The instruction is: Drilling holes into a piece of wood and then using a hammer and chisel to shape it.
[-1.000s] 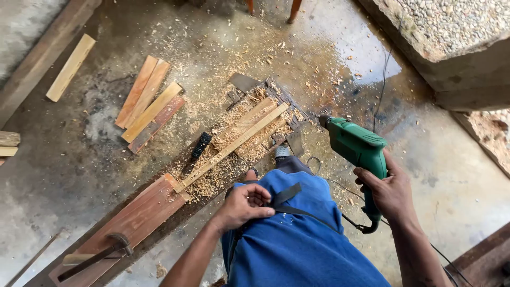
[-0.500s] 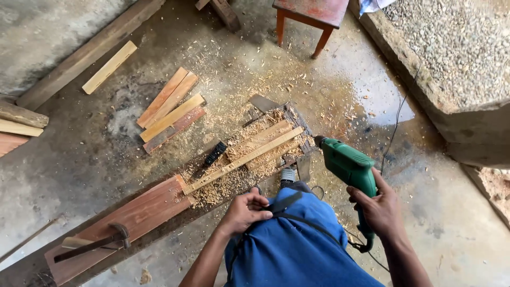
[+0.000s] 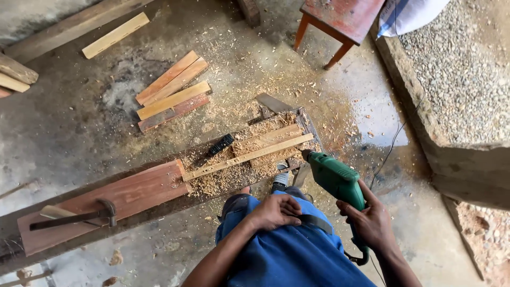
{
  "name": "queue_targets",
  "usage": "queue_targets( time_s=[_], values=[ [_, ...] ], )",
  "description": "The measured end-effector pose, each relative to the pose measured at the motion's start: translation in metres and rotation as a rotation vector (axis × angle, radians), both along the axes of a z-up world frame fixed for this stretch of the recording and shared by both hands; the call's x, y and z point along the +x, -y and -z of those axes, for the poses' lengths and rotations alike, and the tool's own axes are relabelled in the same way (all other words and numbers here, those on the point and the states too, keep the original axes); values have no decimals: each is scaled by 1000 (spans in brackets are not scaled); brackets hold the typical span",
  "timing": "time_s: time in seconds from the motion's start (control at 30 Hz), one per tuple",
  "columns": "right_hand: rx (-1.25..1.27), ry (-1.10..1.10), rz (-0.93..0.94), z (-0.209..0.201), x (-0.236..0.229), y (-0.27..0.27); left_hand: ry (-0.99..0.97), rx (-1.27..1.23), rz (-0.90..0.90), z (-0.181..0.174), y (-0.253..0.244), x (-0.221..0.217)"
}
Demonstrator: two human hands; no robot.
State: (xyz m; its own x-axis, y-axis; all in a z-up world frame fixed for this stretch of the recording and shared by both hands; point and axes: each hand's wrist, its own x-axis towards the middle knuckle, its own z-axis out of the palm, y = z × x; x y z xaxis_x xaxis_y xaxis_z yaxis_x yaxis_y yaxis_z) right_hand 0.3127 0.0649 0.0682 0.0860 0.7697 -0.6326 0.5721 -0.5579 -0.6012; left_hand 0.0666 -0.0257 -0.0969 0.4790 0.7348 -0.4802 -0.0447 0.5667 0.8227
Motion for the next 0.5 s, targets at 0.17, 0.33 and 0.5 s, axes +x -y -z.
queue_targets(
  time_s=[0.17,0.33,0.5],
  values=[
    [-19,-18,-49,-10,-33,-3,64,-26,-182,-17,6,-36],
    [-56,87,-94,-11,-61,-2,-227,60,-105,-66,3,-91],
    [111,45,-289,-2,-80,-1,-380,-6,-249,-47,9,-135]
  ],
)
